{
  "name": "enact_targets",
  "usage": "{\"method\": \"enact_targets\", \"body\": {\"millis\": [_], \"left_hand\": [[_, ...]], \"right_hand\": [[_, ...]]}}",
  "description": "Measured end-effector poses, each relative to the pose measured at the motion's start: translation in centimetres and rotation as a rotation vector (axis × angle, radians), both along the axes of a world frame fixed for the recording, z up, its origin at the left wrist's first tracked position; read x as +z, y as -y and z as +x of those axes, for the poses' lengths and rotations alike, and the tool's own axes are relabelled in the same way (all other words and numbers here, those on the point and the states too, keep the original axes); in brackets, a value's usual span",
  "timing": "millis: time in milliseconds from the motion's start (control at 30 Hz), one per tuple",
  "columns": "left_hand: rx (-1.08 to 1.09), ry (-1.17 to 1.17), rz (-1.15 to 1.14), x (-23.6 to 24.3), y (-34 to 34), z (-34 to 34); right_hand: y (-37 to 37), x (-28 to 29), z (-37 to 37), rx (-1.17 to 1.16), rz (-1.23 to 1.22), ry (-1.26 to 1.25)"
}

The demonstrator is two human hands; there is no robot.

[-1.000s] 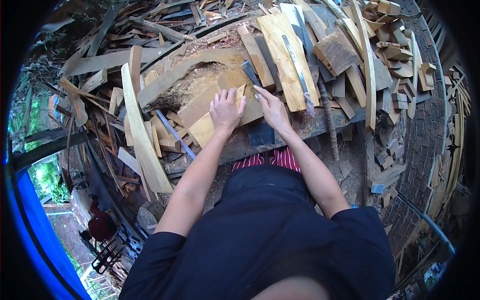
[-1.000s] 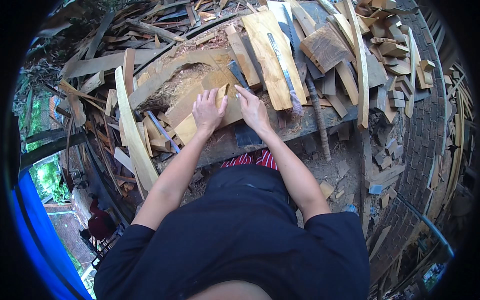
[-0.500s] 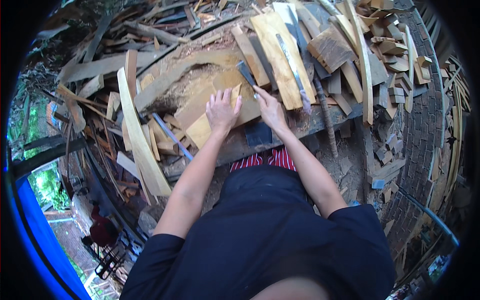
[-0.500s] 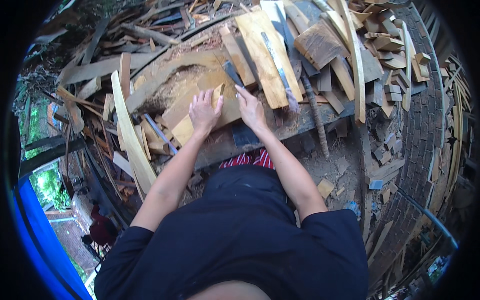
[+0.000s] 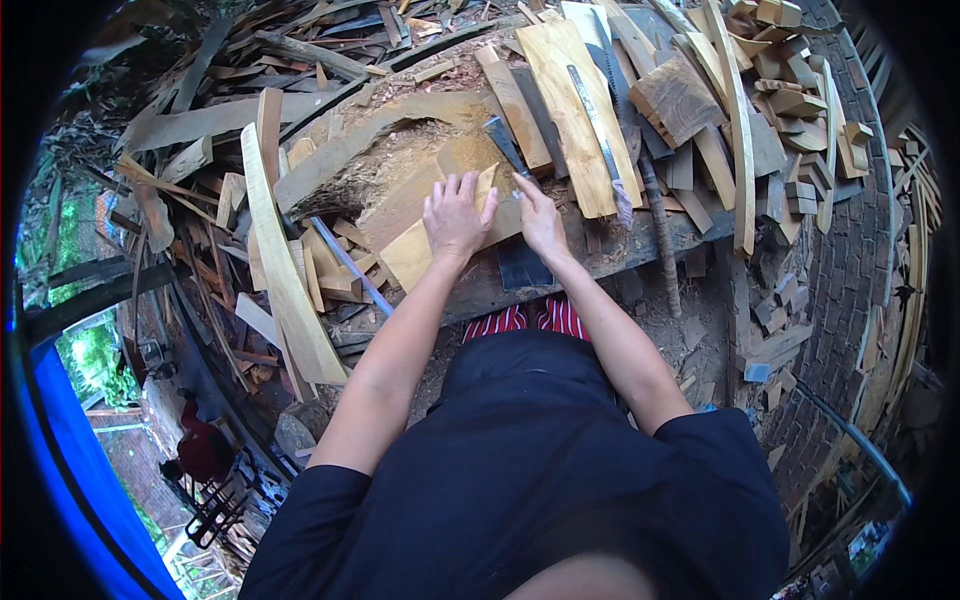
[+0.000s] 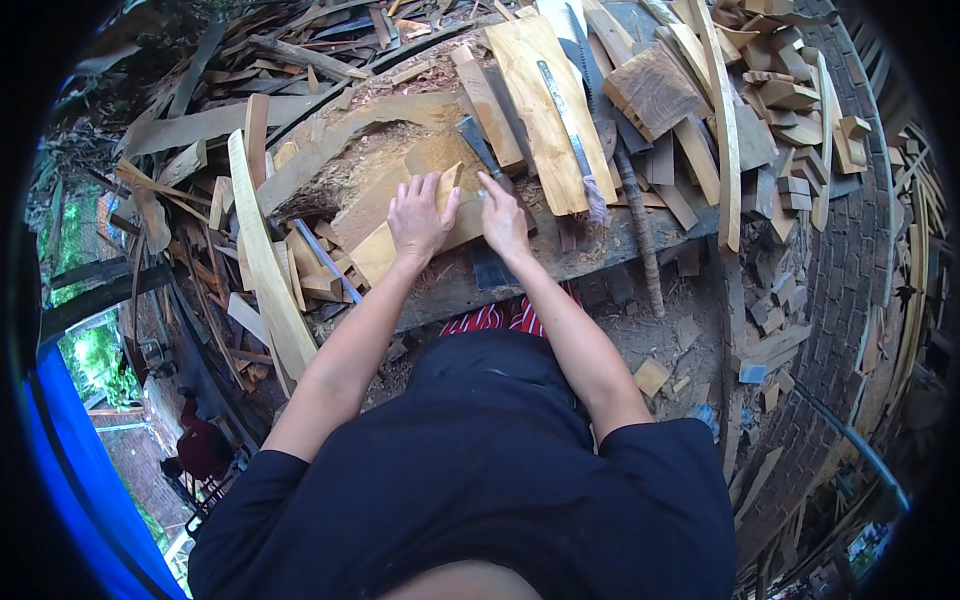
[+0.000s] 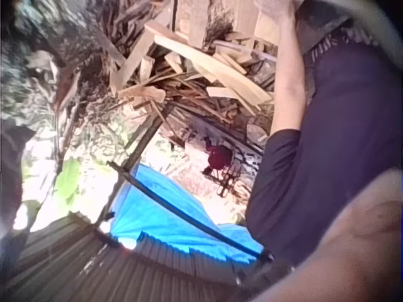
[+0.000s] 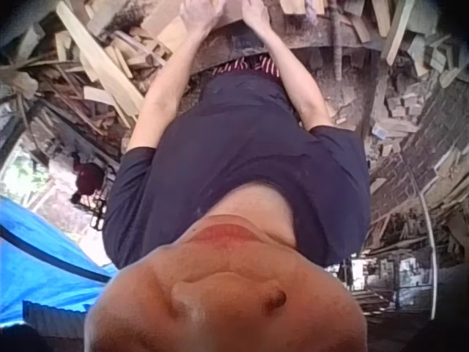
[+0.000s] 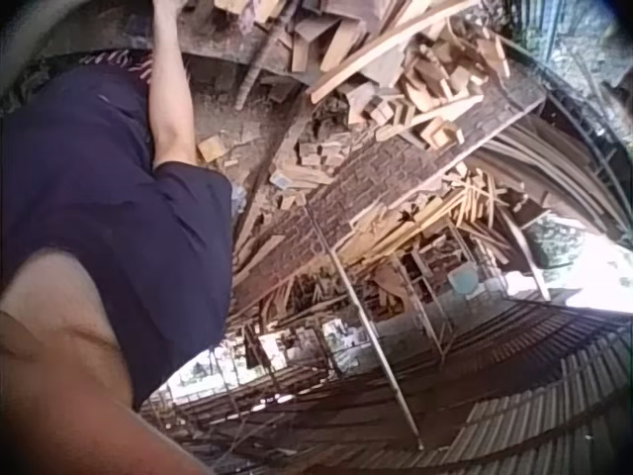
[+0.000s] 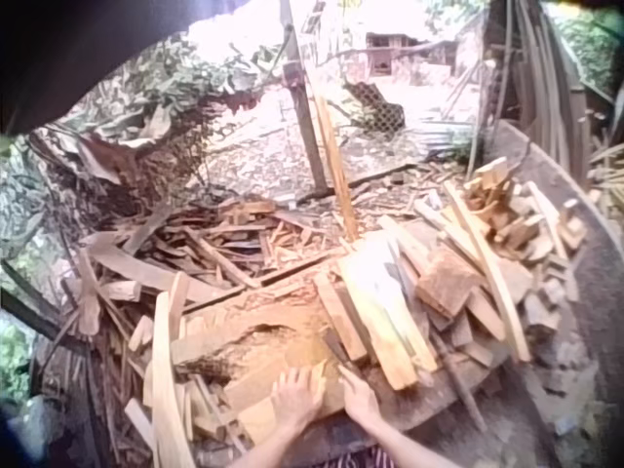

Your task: Manually shape a small piece of wood using a rasp or file.

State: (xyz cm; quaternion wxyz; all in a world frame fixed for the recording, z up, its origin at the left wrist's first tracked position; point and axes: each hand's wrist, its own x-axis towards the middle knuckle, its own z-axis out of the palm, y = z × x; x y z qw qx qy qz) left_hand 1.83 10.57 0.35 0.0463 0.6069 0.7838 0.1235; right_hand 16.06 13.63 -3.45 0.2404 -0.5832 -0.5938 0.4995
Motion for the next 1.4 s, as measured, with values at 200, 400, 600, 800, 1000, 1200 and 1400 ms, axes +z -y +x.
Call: {"method": "enact_targets", "body": {"millis": [200,400,600,800,1000,1200,1400], "left_hand": [[0.008,0.011,-0.002,-0.2,0.1,-0.1],[-0.014,0.094,-0.005,0.1,-0.1,0.0],[-0.182,-0.132,0.177,1.0,3.8,-1.2],[-0.172,-0.224,-0.215,1.7,9.0,-5.2],[-0.186,0.329,-0.634,7.5,7.1,-5.3],[-0.032,0.508,-0.433,5.8,9.5,-4.6],[-0.012,0.269,-0.457,7.4,7.4,-2.1]], "right_hand": [[0.4,3.2,0.0,0.086,0.155,-0.106],[-0.5,-1.7,1.3,0.108,-0.021,0.063],[-0.3,-1.3,5.9,0.098,0.052,0.094],[-0.6,-1.7,7.9,0.155,0.124,0.079],[-1.1,5.0,4.9,0.214,0.090,0.037],[3.2,7.1,2.5,0.620,0.359,0.251],[1.5,3.7,1.6,0.407,0.358,0.156]]}}
